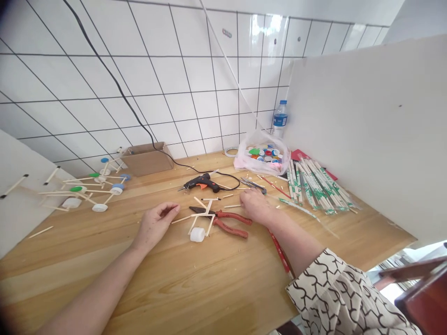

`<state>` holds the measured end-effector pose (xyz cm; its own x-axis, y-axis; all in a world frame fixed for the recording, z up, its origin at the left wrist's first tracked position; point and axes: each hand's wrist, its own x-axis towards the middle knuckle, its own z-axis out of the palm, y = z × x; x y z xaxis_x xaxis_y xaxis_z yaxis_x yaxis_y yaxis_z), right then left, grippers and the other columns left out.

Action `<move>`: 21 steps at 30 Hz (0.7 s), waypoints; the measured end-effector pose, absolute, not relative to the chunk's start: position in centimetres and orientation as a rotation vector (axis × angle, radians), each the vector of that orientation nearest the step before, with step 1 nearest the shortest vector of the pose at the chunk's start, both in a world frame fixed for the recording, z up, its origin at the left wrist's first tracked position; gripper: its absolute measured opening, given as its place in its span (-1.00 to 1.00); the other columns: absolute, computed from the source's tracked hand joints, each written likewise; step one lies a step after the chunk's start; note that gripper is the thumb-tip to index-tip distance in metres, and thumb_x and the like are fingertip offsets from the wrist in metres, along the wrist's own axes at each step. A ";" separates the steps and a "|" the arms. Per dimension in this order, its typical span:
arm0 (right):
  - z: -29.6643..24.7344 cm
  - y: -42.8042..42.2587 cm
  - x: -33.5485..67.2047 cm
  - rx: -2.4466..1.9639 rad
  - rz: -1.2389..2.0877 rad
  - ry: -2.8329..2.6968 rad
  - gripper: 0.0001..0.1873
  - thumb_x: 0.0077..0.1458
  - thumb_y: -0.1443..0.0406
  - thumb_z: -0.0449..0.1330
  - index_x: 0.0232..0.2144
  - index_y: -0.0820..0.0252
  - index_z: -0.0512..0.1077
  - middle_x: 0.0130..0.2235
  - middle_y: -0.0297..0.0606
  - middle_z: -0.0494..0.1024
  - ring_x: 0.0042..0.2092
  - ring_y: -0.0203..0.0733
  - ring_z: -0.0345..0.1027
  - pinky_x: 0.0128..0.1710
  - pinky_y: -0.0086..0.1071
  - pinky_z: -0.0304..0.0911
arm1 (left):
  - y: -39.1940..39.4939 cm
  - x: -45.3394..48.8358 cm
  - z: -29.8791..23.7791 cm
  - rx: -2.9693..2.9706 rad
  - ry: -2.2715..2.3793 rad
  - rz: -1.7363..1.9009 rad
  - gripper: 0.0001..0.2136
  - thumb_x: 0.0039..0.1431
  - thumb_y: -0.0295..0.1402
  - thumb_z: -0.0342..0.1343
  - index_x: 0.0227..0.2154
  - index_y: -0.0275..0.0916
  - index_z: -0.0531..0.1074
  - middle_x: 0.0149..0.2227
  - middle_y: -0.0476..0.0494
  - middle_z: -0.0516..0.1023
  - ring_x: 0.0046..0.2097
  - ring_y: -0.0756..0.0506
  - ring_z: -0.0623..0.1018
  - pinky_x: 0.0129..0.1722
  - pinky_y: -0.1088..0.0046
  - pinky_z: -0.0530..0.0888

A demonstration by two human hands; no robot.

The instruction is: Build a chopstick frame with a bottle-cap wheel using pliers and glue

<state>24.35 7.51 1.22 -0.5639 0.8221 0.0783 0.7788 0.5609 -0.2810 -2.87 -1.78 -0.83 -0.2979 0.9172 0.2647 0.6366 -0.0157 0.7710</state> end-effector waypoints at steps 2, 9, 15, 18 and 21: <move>1.2 7.7 24.6 -1.350 0.345 -2.533 -0.84 -0.01 0.52 0.10 -0.50 0.23 0.38 -0.37 -0.09 0.50 -0.26 -0.09 0.34 -0.26 -0.32 0.15 | -1.8 -2.8 -0.8 1.620 1.941 1.236 -0.78 0.03 -0.19 0.07 -0.46 -0.24 0.48 -0.42 -0.10 0.59 -0.38 -0.10 0.52 -0.32 0.41 0.45; 1.7 7.2 24.5 -1.188 0.563 -2.278 -0.87 0.09 0.43 0.04 -0.31 0.23 0.37 -0.36 -0.22 0.49 -0.32 -0.21 0.34 -0.28 -0.35 0.22 | -1.9 -2.6 -0.6 1.599 1.903 1.347 -0.78 0.01 -0.20 0.08 -0.47 -0.26 0.48 -0.42 -0.12 0.60 -0.37 -0.10 0.53 -0.30 0.41 0.46; 2.6 4.1 22.4 -0.895 1.298 -1.843 -0.81 0.03 0.25 0.19 -0.28 0.22 0.39 -0.39 -0.29 0.52 -0.36 -0.28 0.41 -0.30 -0.38 0.31 | -2.3 -1.8 1.0 1.564 1.857 1.549 -0.76 0.00 -0.18 0.08 -0.42 -0.27 0.48 -0.37 -0.13 0.60 -0.31 -0.10 0.54 -0.21 0.39 0.47; 2.9 2.6 21.5 -0.781 1.674 -1.503 -0.75 -0.10 0.21 0.32 -0.36 0.21 0.42 -0.44 -0.33 0.54 -0.40 -0.31 0.42 -0.32 -0.42 0.30 | -3.0 -0.7 2.5 1.563 1.806 1.589 -0.77 0.01 -0.19 0.09 -0.42 -0.25 0.49 -0.38 -0.10 0.60 -0.33 -0.07 0.54 -0.23 0.43 0.48; 2.8 1.6 20.9 -0.768 1.762 -1.369 -0.72 -0.16 0.22 0.38 -0.41 0.23 0.43 -0.48 -0.31 0.55 -0.46 -0.36 0.38 -0.41 -0.48 0.25 | -3.7 0.7 3.9 1.548 1.685 1.572 -0.80 0.00 -0.22 0.13 -0.45 -0.25 0.50 -0.43 -0.07 0.59 -0.39 -0.04 0.51 -0.32 0.49 0.47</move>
